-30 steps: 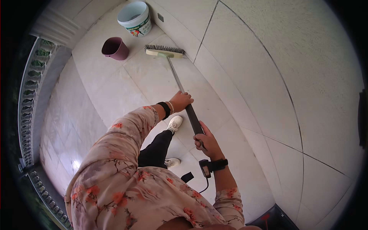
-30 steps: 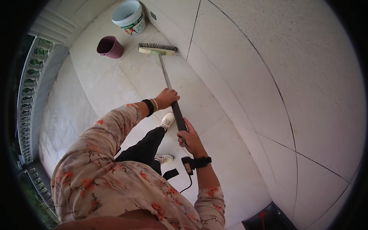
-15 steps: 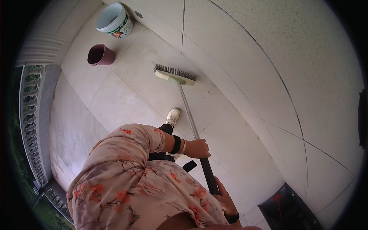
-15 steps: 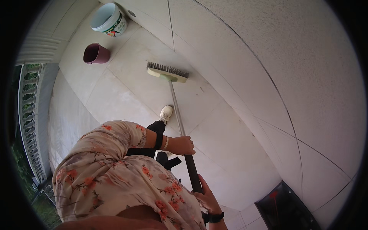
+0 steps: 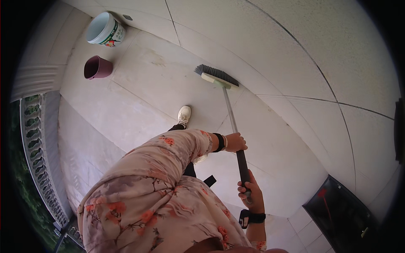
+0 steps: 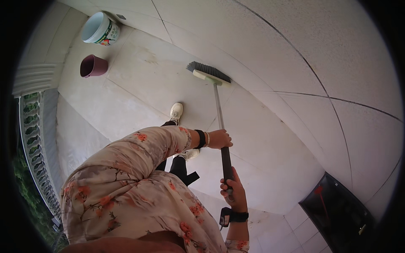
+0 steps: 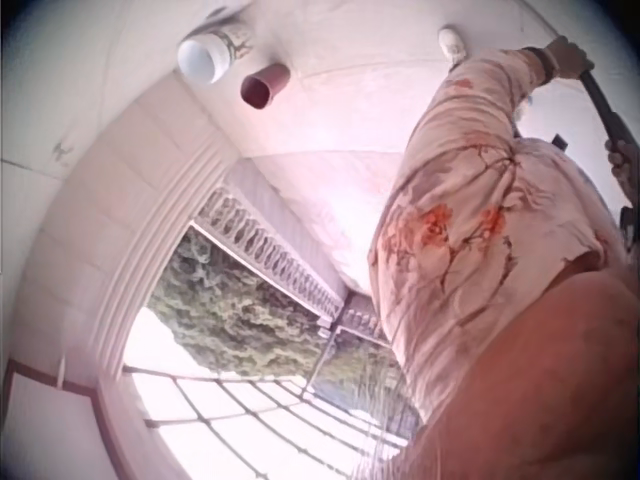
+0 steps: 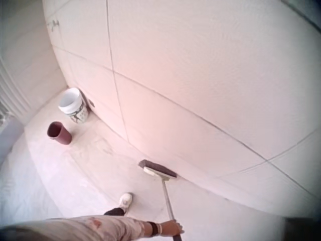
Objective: The person sweeps a white tiled balcony floor using a broom, pushing small amounts of dirt and debris towards the railing and corners.
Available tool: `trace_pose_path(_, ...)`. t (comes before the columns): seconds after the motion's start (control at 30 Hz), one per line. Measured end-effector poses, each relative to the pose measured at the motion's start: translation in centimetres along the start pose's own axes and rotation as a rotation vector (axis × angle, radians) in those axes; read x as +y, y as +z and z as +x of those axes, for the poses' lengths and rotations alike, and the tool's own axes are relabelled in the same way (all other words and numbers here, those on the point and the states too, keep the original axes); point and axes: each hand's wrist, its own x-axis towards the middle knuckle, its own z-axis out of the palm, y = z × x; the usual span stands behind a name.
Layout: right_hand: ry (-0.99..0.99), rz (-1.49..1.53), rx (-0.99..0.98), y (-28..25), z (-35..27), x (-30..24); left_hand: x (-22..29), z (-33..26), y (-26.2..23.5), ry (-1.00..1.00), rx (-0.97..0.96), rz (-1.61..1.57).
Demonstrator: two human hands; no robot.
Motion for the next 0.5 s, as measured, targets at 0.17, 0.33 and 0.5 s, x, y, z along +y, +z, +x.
trace_pose_path(0.17, 0.063, 0.045, 0.029, -3.1, -6.9, 4.8, 6.9, -1.4, 4.2, 0.253, -0.033, -0.130)
trace_pose_path(0.33, 0.054, -0.156, -0.048, -2.3, -5.5, 2.9, 5.5, -3.9, 1.9, 0.190, -0.009, -0.059)
trace_pose_path(0.5, 0.026, -0.236, -0.268, 2.0, 7.9, -0.9, -5.6, -8.4, -0.8, -0.264, 0.099, 0.108)
